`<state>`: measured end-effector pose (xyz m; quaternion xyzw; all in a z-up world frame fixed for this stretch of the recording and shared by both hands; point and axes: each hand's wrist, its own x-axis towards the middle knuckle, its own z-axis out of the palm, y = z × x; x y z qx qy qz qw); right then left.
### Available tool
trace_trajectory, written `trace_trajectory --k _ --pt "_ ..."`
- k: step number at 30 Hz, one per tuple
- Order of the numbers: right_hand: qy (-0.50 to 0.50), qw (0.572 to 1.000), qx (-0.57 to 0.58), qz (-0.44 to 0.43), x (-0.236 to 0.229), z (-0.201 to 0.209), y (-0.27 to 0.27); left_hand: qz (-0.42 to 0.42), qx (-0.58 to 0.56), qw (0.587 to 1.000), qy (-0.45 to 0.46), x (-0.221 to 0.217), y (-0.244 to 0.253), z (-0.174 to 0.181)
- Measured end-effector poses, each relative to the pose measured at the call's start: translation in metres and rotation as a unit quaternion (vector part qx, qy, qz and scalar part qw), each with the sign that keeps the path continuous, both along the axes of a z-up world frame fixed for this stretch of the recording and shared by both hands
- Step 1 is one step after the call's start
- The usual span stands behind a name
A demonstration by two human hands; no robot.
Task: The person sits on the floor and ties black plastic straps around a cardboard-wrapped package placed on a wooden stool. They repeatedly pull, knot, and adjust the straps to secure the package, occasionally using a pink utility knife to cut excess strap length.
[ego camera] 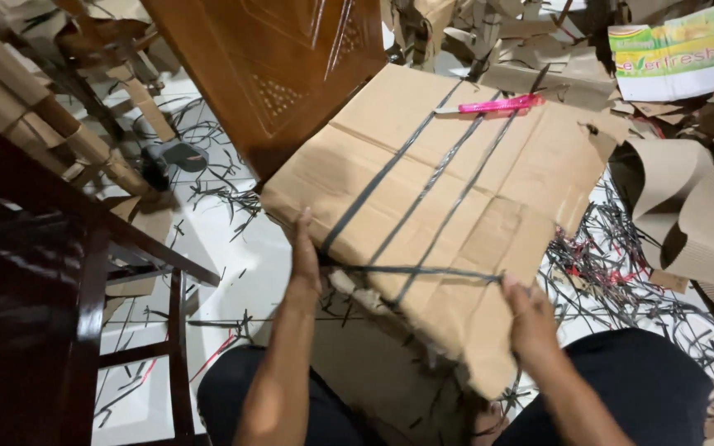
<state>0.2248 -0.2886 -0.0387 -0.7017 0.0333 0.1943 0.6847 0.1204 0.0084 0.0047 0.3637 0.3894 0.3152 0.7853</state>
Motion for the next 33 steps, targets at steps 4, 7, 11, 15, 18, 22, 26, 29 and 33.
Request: trace_trajectory --k 4,7,11,15,18,22,26,29,33 --pt "-0.072 0.997 -0.021 0.006 0.063 -0.016 -0.035 -0.053 -0.022 0.996 0.071 0.003 -0.043 0.025" --pt "-0.095 0.993 -0.035 0.057 0.099 -0.002 -0.049 -0.017 -0.016 0.996 0.084 0.001 -0.062 0.008" --pt "-0.064 0.979 -0.031 0.19 0.137 0.004 -0.049 0.005 -0.108 0.985 0.132 -0.01 -0.095 0.019" --pt "-0.046 0.978 0.006 0.202 0.181 -0.018 -0.045 0.048 -0.097 0.992 0.059 -0.021 -0.113 0.006" --pt "-0.186 0.937 -0.076 0.285 0.21 -0.03 -0.047 0.008 -0.002 0.999 0.052 -0.032 -0.114 -0.002" --pt "-0.192 0.924 -0.203 0.262 0.189 0.012 -0.043 -0.152 -0.026 0.964 0.215 -0.061 -0.121 0.015" --pt "-0.151 0.936 -0.243 0.202 0.125 0.094 -0.033 -0.321 0.21 0.912 0.148 -0.091 -0.114 -0.002" --pt "-0.249 0.866 -0.389 0.193 0.119 0.116 -0.032 -0.357 0.278 0.888 0.08 -0.099 -0.102 0.025" --pt "-0.626 0.694 -0.33 0.133 0.132 0.068 -0.039 -0.329 0.385 0.854 0.12 -0.096 -0.095 0.064"
